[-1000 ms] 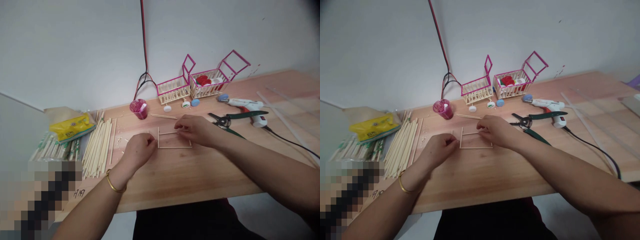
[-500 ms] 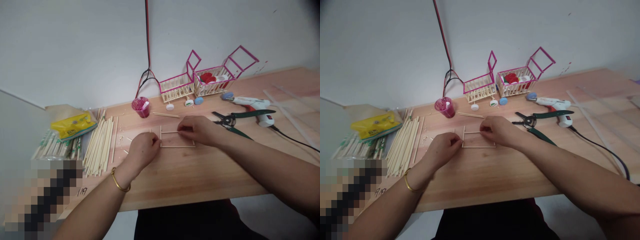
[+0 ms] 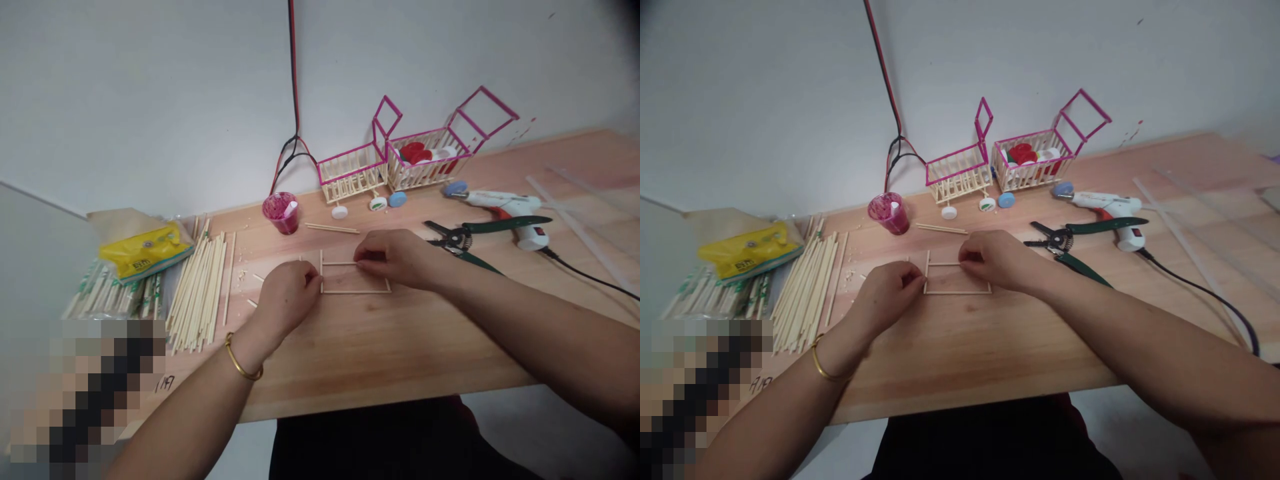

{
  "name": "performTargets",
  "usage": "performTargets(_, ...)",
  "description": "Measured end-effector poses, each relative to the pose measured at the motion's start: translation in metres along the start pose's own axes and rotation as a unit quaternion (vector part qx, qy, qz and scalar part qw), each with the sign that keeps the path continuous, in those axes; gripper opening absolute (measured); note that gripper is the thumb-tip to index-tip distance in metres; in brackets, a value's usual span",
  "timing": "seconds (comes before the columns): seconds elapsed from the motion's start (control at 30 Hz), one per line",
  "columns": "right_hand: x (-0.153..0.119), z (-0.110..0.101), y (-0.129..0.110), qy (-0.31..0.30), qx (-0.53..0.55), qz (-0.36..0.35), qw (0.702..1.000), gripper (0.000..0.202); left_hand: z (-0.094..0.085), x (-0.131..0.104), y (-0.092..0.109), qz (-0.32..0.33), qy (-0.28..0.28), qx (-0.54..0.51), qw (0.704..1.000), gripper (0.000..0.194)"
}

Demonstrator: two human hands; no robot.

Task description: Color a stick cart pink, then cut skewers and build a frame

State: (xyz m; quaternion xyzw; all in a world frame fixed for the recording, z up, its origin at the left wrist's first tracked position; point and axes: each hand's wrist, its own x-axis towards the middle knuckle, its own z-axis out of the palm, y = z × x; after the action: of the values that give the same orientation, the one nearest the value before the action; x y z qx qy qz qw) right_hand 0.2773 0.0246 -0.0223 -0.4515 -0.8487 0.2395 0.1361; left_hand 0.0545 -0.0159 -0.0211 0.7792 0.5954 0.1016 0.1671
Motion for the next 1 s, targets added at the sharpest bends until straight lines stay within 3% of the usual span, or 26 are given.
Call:
performTargets(0.07, -0.003, -0.011, 0.001, 0.014, 0.008, 0.025, 1.0, 0.017, 0.001, 0.0, -0.002, 0.017, 0.017, -0.014, 1.0, 0.015)
performTargets(0.17, -0.009, -0.033, 0.006, 0.012, -0.022, 0.065, 0.998, 0.016, 0.004, 0.001, -0.005, 0.107, 0.075, -0.042, 0.991, 0.018)
performTargets(0.27, -0.016, -0.047, 0.009, -0.052, -0.059, 0.108, 0.991, 0.016, 0.009, 0.002, -0.002, 0.204, 0.102, -0.052, 0.972, 0.035)
performTargets(0.33, -0.018, -0.048, 0.008, -0.089, -0.071, 0.135, 0.984, 0.022, 0.013, 0.002, 0.001, 0.231, 0.097, -0.04, 0.967, 0.036)
performTargets(0.6, -0.029, -0.03, 0.007, -0.147, -0.03, 0.17, 0.974, 0.037, 0.023, 0.002, 0.007, 0.246, 0.082, -0.023, 0.965, 0.042)
performTargets(1.0, -0.04, -0.02, 0.017, -0.056, 0.105, 0.134, 0.984, 0.009, 0.026, 0.003, 0.01, 0.25, 0.069, 0.005, 0.966, 0.047)
